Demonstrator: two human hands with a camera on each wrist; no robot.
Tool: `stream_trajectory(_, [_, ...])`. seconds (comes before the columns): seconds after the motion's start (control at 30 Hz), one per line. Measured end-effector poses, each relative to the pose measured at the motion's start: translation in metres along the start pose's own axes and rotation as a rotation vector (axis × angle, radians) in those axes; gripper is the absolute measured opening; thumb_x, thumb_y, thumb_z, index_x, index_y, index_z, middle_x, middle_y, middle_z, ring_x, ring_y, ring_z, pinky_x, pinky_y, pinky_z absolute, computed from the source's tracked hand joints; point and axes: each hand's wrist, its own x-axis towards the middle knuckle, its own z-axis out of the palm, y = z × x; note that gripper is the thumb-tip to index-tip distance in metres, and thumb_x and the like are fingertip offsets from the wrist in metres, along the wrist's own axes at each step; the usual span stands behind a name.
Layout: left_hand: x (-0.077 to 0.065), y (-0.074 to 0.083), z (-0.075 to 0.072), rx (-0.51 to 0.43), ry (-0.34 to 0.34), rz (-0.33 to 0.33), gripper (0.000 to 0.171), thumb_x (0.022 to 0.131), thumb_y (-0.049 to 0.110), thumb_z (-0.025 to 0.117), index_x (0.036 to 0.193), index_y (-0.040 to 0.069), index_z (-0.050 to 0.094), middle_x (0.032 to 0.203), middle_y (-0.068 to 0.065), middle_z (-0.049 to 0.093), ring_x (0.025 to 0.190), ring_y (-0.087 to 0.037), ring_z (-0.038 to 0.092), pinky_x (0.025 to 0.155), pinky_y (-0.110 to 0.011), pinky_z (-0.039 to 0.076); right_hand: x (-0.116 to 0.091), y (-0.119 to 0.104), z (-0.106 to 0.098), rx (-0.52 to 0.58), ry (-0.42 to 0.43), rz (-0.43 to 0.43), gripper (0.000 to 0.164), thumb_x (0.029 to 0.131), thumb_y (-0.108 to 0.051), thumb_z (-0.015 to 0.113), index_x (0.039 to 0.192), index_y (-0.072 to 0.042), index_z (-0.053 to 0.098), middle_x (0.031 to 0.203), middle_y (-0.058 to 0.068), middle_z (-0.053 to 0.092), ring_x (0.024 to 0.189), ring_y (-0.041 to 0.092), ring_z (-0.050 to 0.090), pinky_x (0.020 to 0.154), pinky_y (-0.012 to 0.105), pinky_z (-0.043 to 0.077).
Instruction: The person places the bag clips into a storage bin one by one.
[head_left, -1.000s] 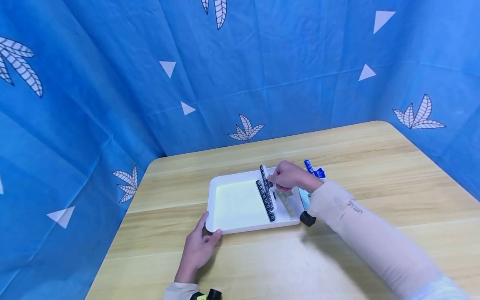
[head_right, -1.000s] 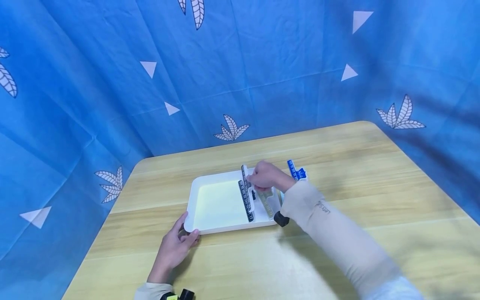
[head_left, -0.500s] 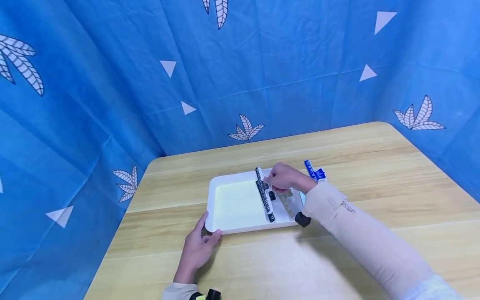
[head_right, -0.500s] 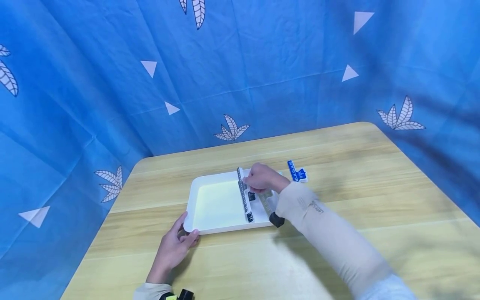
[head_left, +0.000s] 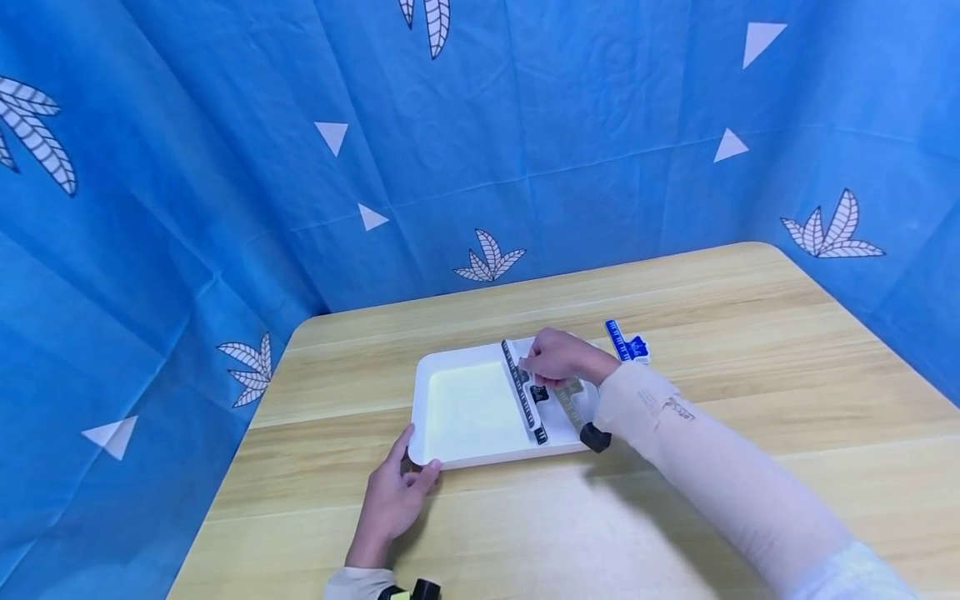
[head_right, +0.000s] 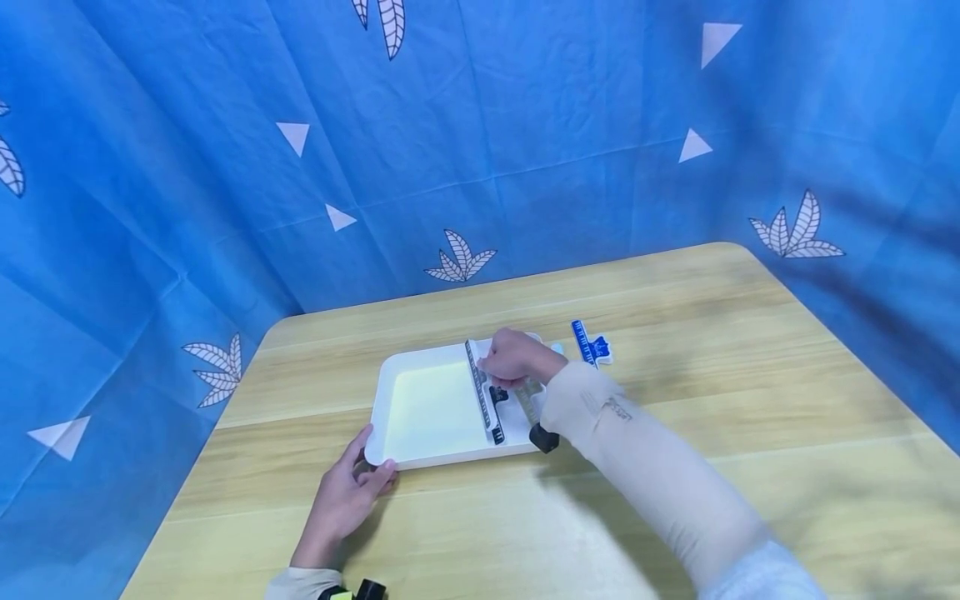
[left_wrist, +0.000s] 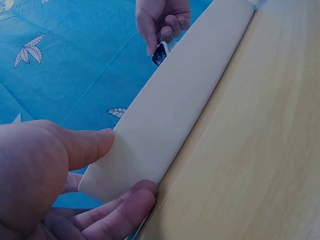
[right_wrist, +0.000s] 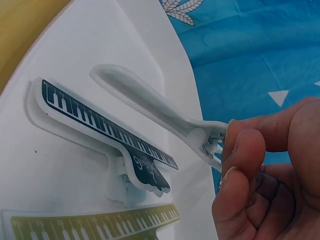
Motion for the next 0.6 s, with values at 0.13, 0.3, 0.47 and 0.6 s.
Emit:
stream_trajectory(0.13, [0.0003,-0.0006,0.0,0.005,0.002,0.003,0.077,0.086,0.04,0.061,0.145,0.013,0.021,0.116,-0.018,0.057,0.078,-0.01,0.064,0.077,-0.037,0.046,0.0022,-0.0014,0.0008,0.001,-0.005,0.016,0.033,0.093,-0.03,0.052,0.075,-0.006,0.065,0.059,0.003,0.052,0.049,0.015,0.046,0.059,0.034,0.046])
stream_trajectory(0.3, [-0.0003,0.0003,-0.0001,0.016,0.003,0.003,0.076,0.086,0.039,0.061,0.145,0.013,0.021,0.105,-0.013,0.063,0.076,-0.009,0.064,0.077,-0.037,0.046,0.0023,-0.0027,0.002,0.009,-0.01,0.025,0.032,0.093,-0.03,0.052,0.078,-0.005,0.066,0.061,0.004,0.054,0.049,0.015,0.047,0.058,0.033,0.046])
stream_trajectory(0.47, [-0.0012,0.0018,-0.0012,0.018,-0.002,0.022,0.075,0.086,0.039,0.06,0.145,0.011,0.022,0.096,-0.009,0.066,0.076,-0.01,0.065,0.074,-0.036,0.046,0.0033,-0.0039,0.0029,0.018,-0.03,0.027,0.031,0.093,-0.029,0.052,0.079,-0.005,0.065,0.06,0.004,0.054,0.049,0.014,0.046,0.055,0.031,0.045])
stream_trajectory(0.6, [-0.0014,0.0018,-0.0013,0.021,-0.002,0.031,0.075,0.087,0.038,0.06,0.145,0.01,0.022,0.101,-0.012,0.064,0.076,-0.01,0.065,0.074,-0.035,0.046,0.0052,-0.0047,0.0037,0.024,-0.05,0.03,0.032,0.093,-0.029,0.051,0.078,-0.005,0.065,0.058,0.003,0.052,0.048,0.014,0.045,0.054,0.029,0.043])
